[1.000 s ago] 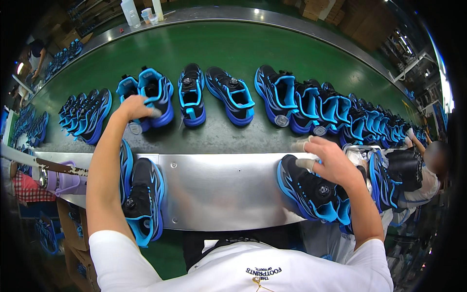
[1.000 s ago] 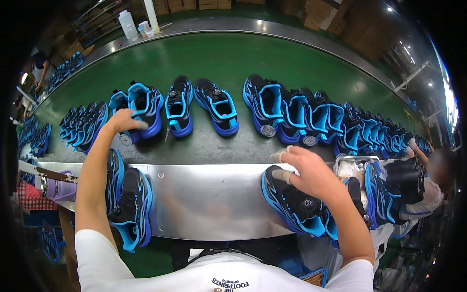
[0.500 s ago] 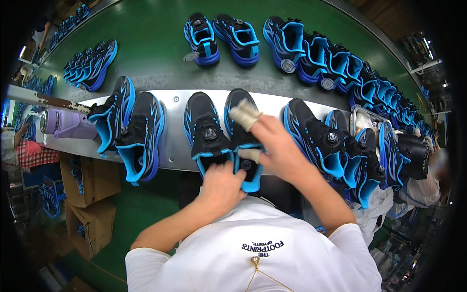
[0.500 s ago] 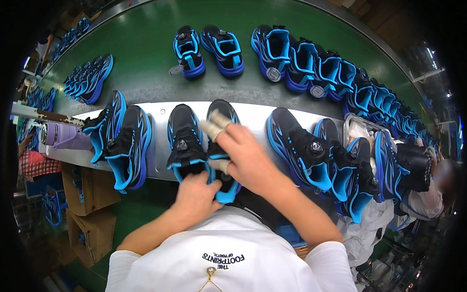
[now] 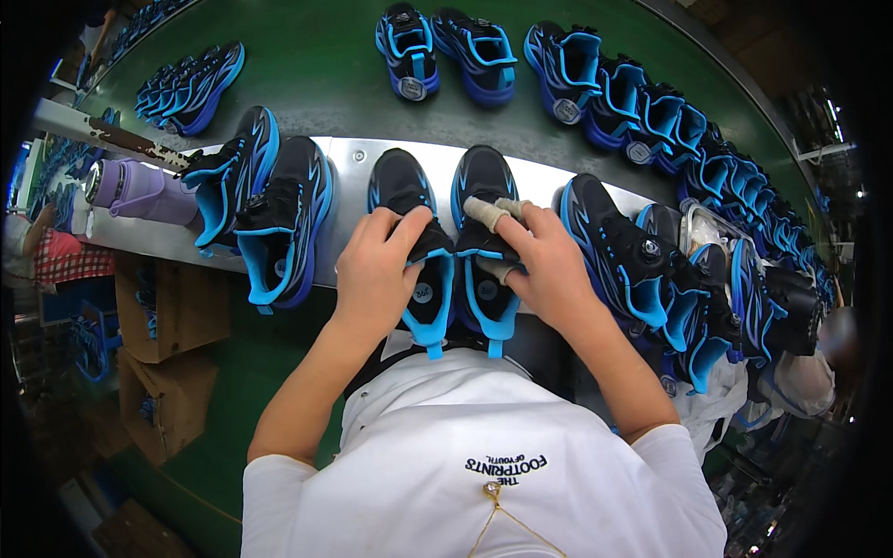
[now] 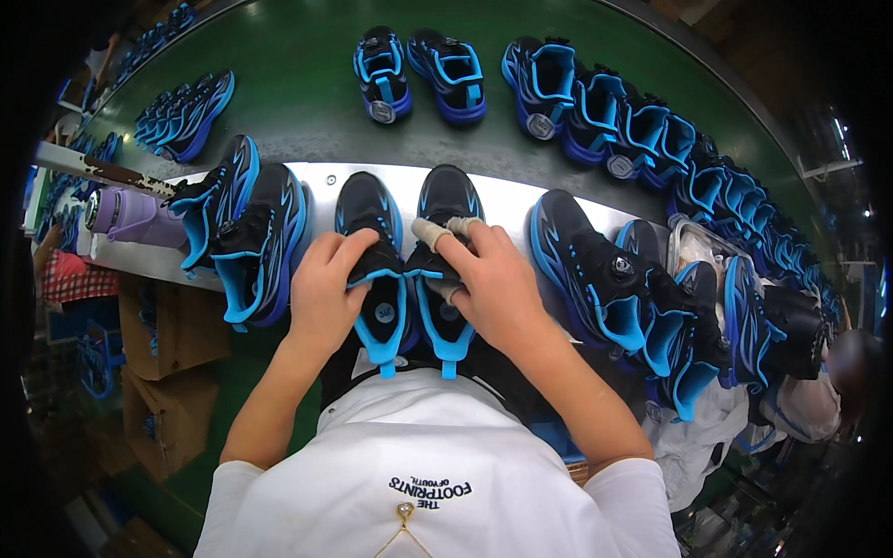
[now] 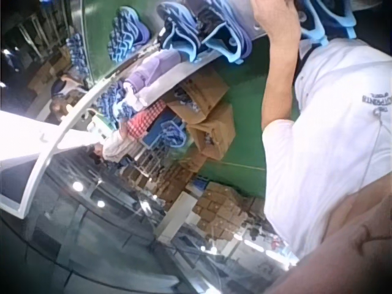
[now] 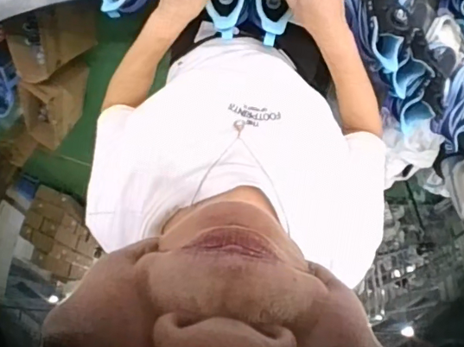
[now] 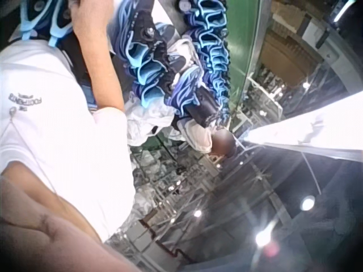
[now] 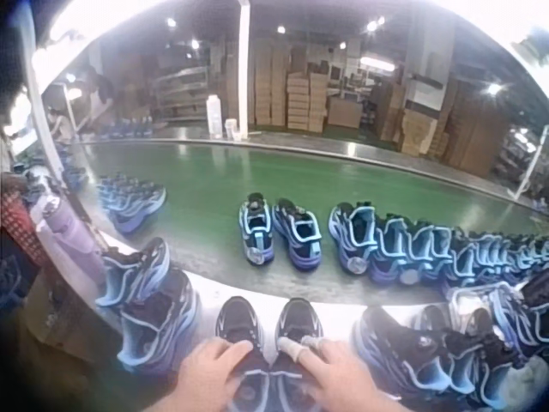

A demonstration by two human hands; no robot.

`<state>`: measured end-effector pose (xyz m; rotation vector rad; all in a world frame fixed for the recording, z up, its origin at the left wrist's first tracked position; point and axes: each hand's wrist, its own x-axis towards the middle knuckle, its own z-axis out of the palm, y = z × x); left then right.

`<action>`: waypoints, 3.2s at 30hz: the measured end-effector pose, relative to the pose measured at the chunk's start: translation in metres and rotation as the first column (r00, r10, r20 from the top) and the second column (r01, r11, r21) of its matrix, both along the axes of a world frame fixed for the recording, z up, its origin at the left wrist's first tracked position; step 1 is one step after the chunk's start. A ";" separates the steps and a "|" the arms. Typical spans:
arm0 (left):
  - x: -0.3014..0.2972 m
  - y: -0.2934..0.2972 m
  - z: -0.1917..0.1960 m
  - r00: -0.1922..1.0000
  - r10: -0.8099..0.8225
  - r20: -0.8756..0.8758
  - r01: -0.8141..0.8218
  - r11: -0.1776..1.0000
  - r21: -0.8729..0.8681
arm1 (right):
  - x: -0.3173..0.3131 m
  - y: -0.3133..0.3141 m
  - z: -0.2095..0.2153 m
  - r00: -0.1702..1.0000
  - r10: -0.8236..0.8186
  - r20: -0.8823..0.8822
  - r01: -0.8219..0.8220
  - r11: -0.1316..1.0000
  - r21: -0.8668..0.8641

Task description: The person wipes the exterior and interior of several black and blue athletic shoes using a cloth, then places them back on an assembly line.

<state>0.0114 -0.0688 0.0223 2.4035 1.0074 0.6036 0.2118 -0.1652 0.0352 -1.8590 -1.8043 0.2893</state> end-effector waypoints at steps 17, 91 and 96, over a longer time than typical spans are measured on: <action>-0.011 -0.051 -0.031 0.993 -0.110 -0.037 0.115 0.971 0.210 | 0.001 -0.021 -0.008 0.992 0.093 0.081 -0.093 0.996 -0.002; 0.019 0.028 -0.015 0.974 -0.125 0.189 0.169 0.957 -0.234 | 0.006 -0.014 -0.026 0.933 0.226 -0.280 -0.220 0.974 0.053; 0.017 0.023 -0.006 0.973 -0.051 0.225 0.124 0.938 -0.324 | 0.012 -0.010 -0.015 0.825 0.239 -0.511 -0.264 0.964 0.025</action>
